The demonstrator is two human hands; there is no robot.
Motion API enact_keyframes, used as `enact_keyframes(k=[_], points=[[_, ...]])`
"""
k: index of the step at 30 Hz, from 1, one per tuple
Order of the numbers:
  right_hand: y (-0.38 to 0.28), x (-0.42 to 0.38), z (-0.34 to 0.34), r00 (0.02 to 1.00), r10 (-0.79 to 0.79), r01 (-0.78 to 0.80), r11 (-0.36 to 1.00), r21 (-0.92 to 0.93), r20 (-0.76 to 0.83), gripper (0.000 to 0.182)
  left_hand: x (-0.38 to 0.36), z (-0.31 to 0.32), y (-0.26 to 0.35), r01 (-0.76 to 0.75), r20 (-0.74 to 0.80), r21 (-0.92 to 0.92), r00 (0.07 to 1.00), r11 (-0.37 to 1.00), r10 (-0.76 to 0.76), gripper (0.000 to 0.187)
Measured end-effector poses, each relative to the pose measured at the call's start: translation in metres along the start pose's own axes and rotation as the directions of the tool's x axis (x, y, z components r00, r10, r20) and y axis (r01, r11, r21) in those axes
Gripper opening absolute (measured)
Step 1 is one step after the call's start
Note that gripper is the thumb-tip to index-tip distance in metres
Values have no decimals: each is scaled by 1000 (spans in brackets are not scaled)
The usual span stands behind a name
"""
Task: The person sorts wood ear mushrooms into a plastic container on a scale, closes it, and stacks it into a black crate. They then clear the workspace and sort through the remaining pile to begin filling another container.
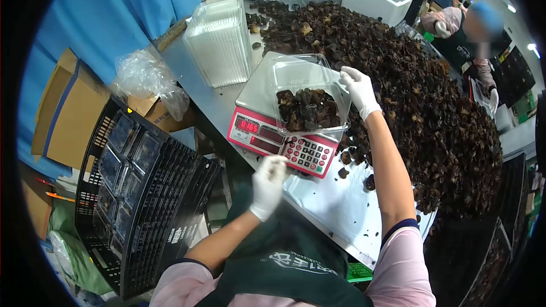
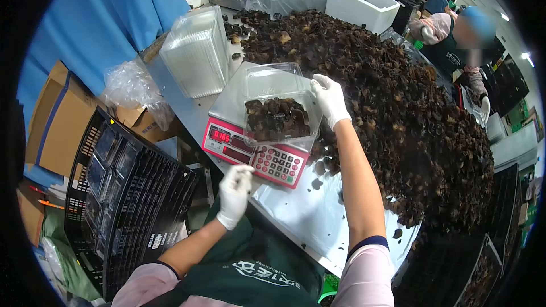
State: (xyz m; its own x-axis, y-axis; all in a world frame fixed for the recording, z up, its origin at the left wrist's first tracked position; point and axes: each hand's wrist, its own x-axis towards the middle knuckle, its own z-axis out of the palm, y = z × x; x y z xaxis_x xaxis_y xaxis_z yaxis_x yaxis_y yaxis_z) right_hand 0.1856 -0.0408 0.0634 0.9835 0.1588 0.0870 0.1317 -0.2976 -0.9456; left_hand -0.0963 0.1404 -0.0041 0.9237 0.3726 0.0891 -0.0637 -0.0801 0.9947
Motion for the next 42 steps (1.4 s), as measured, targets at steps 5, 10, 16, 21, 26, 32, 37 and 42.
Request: enact_keyframes(k=[5,10,16,21,26,32,37,42], points=[[13,35,16,996,25,-40,982,185,82,50,47,-17,22,88,71,-157,994,984,-78,37],[-20,-12,-13,993,-117,95,849,520,10,44,57,-19,46,228,252,-367,957,902,-140,47],[-12,-100,-35,996,-60,57,997,42,71,42,78,-22,48,354,304,-473,925,807,-227,42],[1,-120,-35,904,344,-401,889,220,256,19,97,-15,29,424,276,-427,902,799,-332,26],[11,-121,-28,913,345,-404,835,373,217,18,106,-14,25,514,341,-541,857,666,-385,25],[22,-133,-19,987,147,-158,945,286,62,9,103,-4,8,300,150,-431,954,851,-260,14],[-4,-179,3,996,-81,72,979,191,45,10,74,-26,11,167,28,-385,985,908,-170,16],[-32,-216,29,956,-183,111,949,294,230,10,34,-102,83,-63,-50,-463,998,884,45,22]])
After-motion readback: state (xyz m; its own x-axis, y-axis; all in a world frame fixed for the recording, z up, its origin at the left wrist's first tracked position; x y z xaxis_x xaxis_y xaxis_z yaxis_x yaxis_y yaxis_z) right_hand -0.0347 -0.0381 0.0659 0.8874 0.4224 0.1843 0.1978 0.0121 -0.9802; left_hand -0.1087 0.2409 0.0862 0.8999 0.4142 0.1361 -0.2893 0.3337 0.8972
